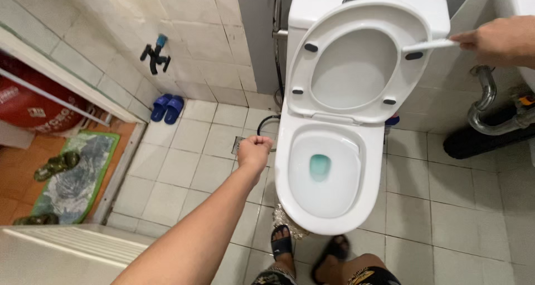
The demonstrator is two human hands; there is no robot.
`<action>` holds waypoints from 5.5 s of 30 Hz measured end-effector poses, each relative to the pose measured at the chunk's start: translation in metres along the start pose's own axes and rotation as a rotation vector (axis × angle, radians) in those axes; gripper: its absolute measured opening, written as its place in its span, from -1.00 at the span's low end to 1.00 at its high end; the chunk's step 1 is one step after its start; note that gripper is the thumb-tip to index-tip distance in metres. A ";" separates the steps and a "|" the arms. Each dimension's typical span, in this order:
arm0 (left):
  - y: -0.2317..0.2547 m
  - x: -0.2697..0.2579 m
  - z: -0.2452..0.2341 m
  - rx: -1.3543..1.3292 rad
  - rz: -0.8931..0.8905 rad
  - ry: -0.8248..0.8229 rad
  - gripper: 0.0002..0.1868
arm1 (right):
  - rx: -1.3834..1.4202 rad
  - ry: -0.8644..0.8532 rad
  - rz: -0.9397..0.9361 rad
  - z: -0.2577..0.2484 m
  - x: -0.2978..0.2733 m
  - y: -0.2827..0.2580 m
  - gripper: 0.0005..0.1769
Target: The person scrubs the toilet seat and lid with a white brush, then scrubs the rim and inner bowl of the toilet. The person wears sandals and patterned shorts while performing the cleaning task.
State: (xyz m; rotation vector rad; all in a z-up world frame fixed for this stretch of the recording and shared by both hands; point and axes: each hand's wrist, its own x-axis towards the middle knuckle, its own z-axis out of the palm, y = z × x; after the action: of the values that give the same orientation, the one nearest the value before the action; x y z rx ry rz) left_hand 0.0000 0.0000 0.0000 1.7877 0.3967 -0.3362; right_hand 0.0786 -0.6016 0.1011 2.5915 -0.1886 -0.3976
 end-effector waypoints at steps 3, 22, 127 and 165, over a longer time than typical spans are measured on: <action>-0.005 -0.003 0.010 -0.007 -0.036 0.023 -0.94 | 0.149 -0.022 0.073 0.006 -0.004 0.005 -0.41; -0.015 -0.087 0.119 -0.226 -0.141 0.232 -0.93 | -0.484 0.211 -0.314 -0.091 0.030 -0.003 -0.46; 0.033 -0.047 0.101 -0.022 -0.130 0.017 -0.92 | 0.755 0.239 0.351 -0.007 -0.127 -0.098 -0.50; 0.097 0.025 0.042 0.134 0.007 -0.170 -0.91 | 2.727 0.262 0.724 -0.058 -0.040 -0.259 -0.78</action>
State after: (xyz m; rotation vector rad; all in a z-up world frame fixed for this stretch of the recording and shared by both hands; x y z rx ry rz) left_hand 0.0637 -0.0609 0.0631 1.8738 0.2522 -0.5165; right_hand 0.0738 -0.3438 0.0283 -0.8146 0.7807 -0.4138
